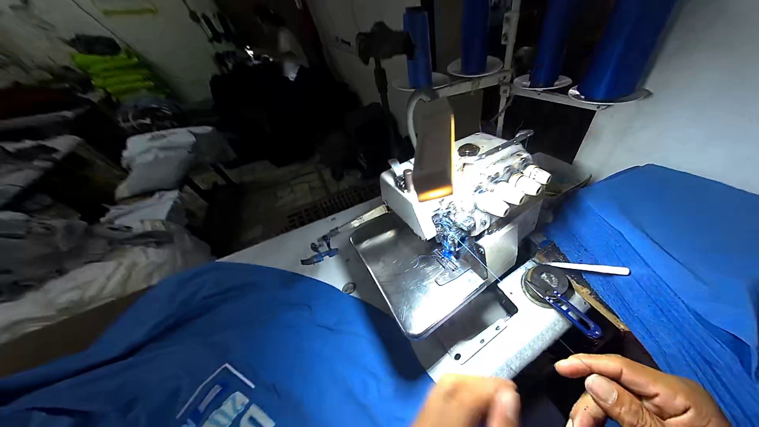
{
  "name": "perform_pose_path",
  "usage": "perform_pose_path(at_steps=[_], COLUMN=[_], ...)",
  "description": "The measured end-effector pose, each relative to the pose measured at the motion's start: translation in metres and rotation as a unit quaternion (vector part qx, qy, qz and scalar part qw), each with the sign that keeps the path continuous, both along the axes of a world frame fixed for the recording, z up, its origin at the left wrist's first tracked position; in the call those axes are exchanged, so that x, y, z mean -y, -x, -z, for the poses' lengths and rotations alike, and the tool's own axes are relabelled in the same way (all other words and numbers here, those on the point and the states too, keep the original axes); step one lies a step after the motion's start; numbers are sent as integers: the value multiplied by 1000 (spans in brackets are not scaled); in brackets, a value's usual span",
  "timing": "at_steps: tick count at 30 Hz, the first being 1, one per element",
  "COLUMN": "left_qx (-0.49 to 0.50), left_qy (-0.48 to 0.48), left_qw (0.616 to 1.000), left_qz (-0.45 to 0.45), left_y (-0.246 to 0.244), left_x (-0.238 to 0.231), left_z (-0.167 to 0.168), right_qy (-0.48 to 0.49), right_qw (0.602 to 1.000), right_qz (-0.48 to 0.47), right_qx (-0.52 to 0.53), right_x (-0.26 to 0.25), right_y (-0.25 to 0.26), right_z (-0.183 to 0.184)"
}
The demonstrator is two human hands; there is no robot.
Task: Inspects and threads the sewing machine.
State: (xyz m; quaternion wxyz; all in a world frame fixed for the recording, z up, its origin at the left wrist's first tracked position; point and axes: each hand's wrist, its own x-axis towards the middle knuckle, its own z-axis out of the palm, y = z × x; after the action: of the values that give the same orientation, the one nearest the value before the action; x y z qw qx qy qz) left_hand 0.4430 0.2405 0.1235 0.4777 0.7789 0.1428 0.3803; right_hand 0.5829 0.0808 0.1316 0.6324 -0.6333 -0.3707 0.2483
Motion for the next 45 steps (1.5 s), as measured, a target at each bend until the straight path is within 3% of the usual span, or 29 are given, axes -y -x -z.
perform_pose_path(at_steps=[4,9,17,21,25,27,33,39,41,42,43,45], left_qx=[-7,-107,-165,-149,-81,-52,-66,-59,-59,-61,-63,-67], left_qy=[-118,-331,-320,-312,-298,-291,-278,-148,-137,-142,-150,-165], left_qw=[992,931,925,934,950,954,956,984,985,985,984,982], left_qz=[33,110,121,87,42,44,67,81,81,78,74,62], left_y=[-20,-37,-27,-31,-53,-62,-75,-79,-79,-79,-79,-79], left_x=[-32,-62,-71,-74,-78,-79,-76,-83,-82,-81,-80,-78], left_z=[-24,-32,-41,-35,-29,-25,-12,3,4,4,5,5], right_qy=[1,-26,-13,35,115,151,303,180,115,44,-31,-123], right_qw=[999,995,994,984,888,866,888,903,951,974,974,929], right_qz=[-10,-42,-78,50,276,308,211,313,269,224,163,65], right_qx=[51,88,79,166,348,364,272,234,103,-20,-153,-342], right_x=[9,18,17,15,0,-9,-40,-13,4,5,1,-14], right_y=[3,-16,-36,-57,-76,-84,-85,-60,-42,-30,-18,6], right_z=[-2,-2,17,33,54,55,66,83,69,61,54,45])
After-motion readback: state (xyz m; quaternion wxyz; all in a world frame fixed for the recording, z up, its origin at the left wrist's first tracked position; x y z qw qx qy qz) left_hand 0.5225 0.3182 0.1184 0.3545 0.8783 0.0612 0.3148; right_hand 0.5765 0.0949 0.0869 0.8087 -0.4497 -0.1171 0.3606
